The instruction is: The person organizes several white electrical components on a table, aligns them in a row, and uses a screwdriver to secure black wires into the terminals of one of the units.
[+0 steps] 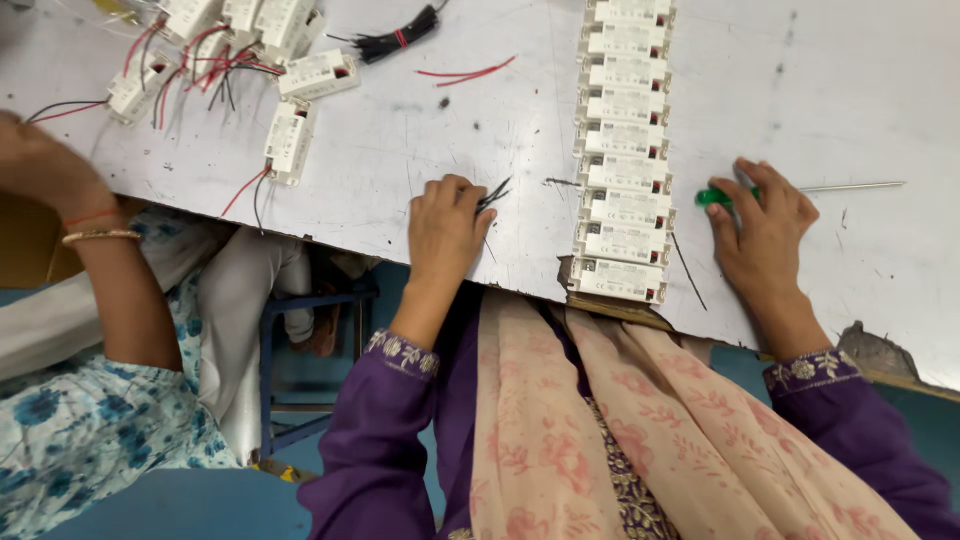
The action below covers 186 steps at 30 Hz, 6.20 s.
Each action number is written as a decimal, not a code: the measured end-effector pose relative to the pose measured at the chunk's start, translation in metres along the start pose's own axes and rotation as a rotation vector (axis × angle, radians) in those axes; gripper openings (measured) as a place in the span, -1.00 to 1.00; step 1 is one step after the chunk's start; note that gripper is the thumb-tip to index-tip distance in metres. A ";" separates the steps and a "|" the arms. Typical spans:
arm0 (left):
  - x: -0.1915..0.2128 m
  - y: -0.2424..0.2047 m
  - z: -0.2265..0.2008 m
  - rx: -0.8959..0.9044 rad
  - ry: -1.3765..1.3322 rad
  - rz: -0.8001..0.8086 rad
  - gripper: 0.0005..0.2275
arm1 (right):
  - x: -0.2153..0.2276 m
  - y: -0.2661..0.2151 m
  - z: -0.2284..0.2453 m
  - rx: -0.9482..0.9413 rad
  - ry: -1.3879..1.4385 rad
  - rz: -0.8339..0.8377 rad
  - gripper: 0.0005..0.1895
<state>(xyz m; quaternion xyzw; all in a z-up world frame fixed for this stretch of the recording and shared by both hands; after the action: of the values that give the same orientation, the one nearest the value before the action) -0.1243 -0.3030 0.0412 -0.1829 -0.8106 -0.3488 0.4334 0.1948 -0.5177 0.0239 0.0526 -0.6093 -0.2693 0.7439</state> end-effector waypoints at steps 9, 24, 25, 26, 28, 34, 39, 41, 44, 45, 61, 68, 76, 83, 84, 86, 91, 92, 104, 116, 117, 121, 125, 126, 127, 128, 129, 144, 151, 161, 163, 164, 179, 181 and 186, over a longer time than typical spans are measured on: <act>-0.023 0.009 -0.003 -0.058 -0.103 -0.103 -0.90 | -0.010 -0.005 -0.011 -0.037 0.045 -0.011 -0.77; -0.001 0.109 0.088 0.451 -0.394 -0.228 -0.76 | -0.014 -0.003 -0.013 -0.047 0.009 0.001 -0.77; 0.005 0.128 0.101 0.304 -0.250 -0.308 -0.81 | -0.013 -0.003 -0.013 -0.053 0.005 0.003 -0.77; 0.007 0.144 0.112 0.155 -0.105 -0.384 -0.85 | -0.013 -0.003 -0.012 -0.056 -0.008 0.009 -0.77; -0.001 0.179 0.133 0.038 0.135 -0.376 -0.73 | -0.013 -0.001 -0.010 -0.052 -0.030 0.015 -0.76; -0.046 0.195 0.161 0.154 0.406 -0.119 -0.73 | 0.012 0.008 0.017 -0.015 0.115 -0.212 -0.82; -0.031 0.172 0.111 0.321 -0.599 0.055 -0.71 | 0.004 0.074 0.062 -0.170 0.887 0.059 -0.63; -0.025 0.140 0.069 0.192 -0.975 0.082 -0.68 | -0.014 0.108 0.087 -0.375 1.222 0.225 -0.54; -0.014 0.086 0.015 0.202 -1.190 0.117 -0.66 | -0.030 0.135 0.131 -0.431 1.389 0.320 -0.54; -0.009 0.077 0.004 0.220 -1.169 0.111 -0.66 | -0.033 0.139 0.140 -0.432 1.411 0.327 -0.57; -0.015 0.058 -0.065 0.352 -0.945 -0.050 -0.73 | -0.035 0.118 0.131 -0.415 1.451 0.230 -0.89; -0.046 0.051 -0.053 0.428 -1.171 -0.101 -0.74 | -0.055 0.111 0.142 -0.560 1.591 0.121 -0.88; -0.028 0.055 -0.074 0.440 -1.159 -0.199 -0.73 | -0.066 0.123 0.140 -0.640 1.720 0.011 -0.89; -0.038 0.054 -0.063 0.442 -0.980 -0.171 -0.71 | -0.056 0.134 0.139 -0.551 1.611 0.212 -0.84; -0.038 0.052 -0.062 0.452 -0.993 -0.168 -0.71 | -0.056 0.132 0.140 -0.543 1.592 0.235 -0.82; -0.039 0.049 -0.061 0.468 -1.023 -0.160 -0.70 | -0.059 0.128 0.142 -0.495 1.539 0.286 -0.83; -0.042 0.043 -0.059 0.461 -0.995 -0.188 -0.66 | -0.061 0.122 0.142 -0.444 1.393 0.250 -0.80; -0.045 0.040 -0.060 0.469 -1.018 -0.220 -0.65 | -0.063 0.121 0.144 -0.481 1.419 0.224 -0.80; -0.045 0.021 -0.026 0.597 -0.892 -0.105 -0.61 | -0.036 0.202 0.036 -0.539 1.653 -0.125 -0.72; -0.036 0.166 0.068 0.038 0.135 0.035 -0.80 | -0.038 0.118 0.015 -0.655 1.877 0.086 -0.76; -0.055 0.185 0.083 0.005 0.201 -0.016 -0.82 | -0.036 0.110 0.013 -0.684 1.864 0.093 -0.75; -0.115 0.247 0.127 0.071 0.437 -0.124 -0.80 | -0.033 0.096 0.014 -0.740 1.855 0.131 -0.72; -0.113 0.251 0.121 0.249 -0.151 -0.168 -0.69 | -0.036 0.098 0.026 -0.822 1.709 0.152 -0.79; -0.115 0.240 0.113 0.294 -0.427 -0.127 -0.72 | -0.037 0.100 0.032 -0.825 1.680 0.176 -0.80; -0.124 0.220 0.096 0.341 -0.731 0.015 -0.66 | -0.040 0.100 0.041 -0.836 1.653 0.203 -0.81; -0.130 0.195 0.070 0.383 -1.031 0.164 -0.59 | -0.045 0.105 0.051 -0.826 1.592 0.250 -0.77; -0.134 0.163 0.041 0.445 -1.193 0.267 -0.58 | -0.052 0.110 0.064 -0.822 1.528 0.302 -0.73; -0.102 0.079 -0.017 0.691 -1.510 0.500 -0.69 | -0.074 0.163 0.114 -0.242 0.804 0.439 -0.68; -0.108 0.077 -0.023 0.700 -1.728 0.426 -0.75 | -0.090 0.158 0.110 -0.149 0.719 0.351 -0.60; -0.050 0.066 -0.022 0.364 -1.031 -0.325 -0.70 | -0.054 0.145 0.109 -0.408 1.327 0.302 -0.68; -0.052 0.060 -0.019 0.216 -0.874 -0.386 -0.64 | -0.051 0.137 0.104 -0.418 1.325 0.300 -0.73; -0.054 0.056 -0.018 0.145 -0.795 -0.412 -0.62 | -0.050 0.131 0.101 -0.436 1.313 0.297 -0.75; -0.071 0.054 -0.006 0.632 -1.364 -0.142 -0.53 | 0.160 0.060 0.206 0.681 1.141 0.460 -0.74; -0.068 0.051 -0.003 0.575 -1.379 -0.147 -0.52 | 0.197 0.042 0.232 0.927 1.051 0.492 -0.77; -0.070 0.044 0.008 0.536 -1.518 -0.234 -0.55 | 0.208 0.041 0.245 1.070 0.945 0.428 -0.84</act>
<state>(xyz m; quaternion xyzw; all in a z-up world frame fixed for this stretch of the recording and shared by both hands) -0.0633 -0.2663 -0.0023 -0.1737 -0.9534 0.0331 -0.2446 0.0033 -0.5180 0.2852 0.3980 -0.2692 0.2661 0.8357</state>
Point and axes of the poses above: each hand's wrist, its own y-axis towards the middle knuckle, its own x-axis out of the back of the hand, z = x × y, the point moved 3 cm from there along y, towards the middle knuckle, and after that the axes turned 2 degrees about -y, right-handed, at the moved point
